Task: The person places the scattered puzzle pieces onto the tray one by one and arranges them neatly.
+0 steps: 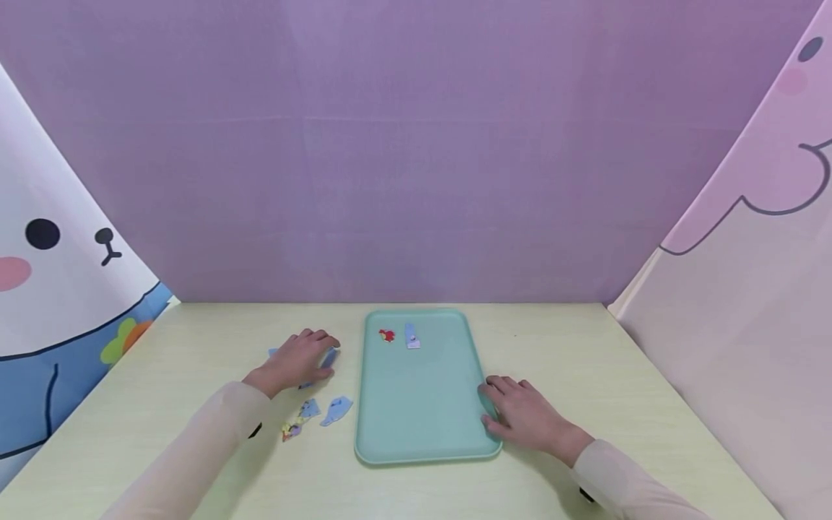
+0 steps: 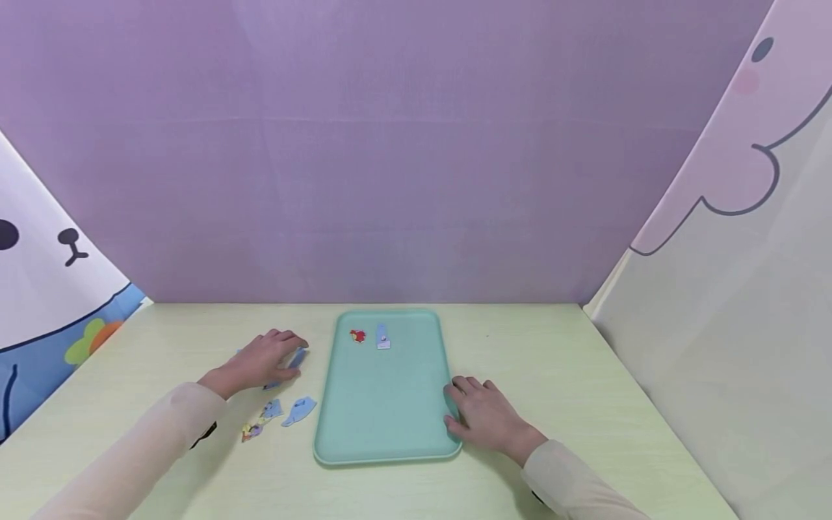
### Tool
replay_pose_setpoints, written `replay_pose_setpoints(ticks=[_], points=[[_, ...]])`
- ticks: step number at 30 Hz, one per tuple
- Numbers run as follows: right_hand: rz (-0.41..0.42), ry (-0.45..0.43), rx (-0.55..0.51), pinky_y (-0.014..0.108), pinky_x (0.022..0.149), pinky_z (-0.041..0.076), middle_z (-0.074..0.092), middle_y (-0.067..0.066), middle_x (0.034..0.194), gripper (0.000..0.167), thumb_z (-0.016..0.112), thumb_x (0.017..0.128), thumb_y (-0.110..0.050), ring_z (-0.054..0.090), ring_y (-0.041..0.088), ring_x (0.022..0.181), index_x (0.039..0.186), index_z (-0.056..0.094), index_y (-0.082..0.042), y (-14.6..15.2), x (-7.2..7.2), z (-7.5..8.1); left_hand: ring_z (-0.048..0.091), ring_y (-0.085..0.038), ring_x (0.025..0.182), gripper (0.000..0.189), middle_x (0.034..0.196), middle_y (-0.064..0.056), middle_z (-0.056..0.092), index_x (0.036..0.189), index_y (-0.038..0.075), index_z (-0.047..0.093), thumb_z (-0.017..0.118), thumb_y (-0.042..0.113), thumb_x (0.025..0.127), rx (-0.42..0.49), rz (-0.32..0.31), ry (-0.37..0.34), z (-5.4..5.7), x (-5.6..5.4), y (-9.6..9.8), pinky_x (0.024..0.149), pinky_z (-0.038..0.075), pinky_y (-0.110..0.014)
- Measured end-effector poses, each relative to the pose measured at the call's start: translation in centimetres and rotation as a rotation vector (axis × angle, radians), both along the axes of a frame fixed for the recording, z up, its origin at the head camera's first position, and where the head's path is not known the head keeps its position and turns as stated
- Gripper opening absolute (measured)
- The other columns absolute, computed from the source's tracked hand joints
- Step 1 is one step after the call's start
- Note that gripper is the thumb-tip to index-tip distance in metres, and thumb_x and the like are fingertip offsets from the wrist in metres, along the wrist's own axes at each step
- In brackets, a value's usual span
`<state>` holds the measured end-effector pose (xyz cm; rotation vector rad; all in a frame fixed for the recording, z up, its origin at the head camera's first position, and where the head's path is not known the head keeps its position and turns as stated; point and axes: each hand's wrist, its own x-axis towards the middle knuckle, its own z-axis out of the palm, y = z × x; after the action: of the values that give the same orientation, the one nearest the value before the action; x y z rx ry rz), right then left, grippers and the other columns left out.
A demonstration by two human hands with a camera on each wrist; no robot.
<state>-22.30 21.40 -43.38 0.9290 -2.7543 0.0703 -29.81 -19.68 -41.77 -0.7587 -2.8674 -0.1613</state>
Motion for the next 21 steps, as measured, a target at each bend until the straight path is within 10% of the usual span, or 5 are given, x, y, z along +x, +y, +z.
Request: replay_pose_setpoints(ticks=[21], points=[[0.001, -0.011, -0.008, 0.048, 0.082, 0.046, 0.055, 0.011, 0.12, 0.046, 0.057, 0.085, -0.037, 0.052, 0.025, 0.11, 0.121, 0.054, -0.007, -0.05, 0.06, 0.04, 0.049, -0.035, 0.112, 0.043, 0.117, -0.008, 0.059, 0.115, 0.01, 0.059, 0.071, 0.028, 0.078, 0.082, -0.036, -0.124, 0.36, -0.21, -1.01, 0.09, 0.038, -0.053]])
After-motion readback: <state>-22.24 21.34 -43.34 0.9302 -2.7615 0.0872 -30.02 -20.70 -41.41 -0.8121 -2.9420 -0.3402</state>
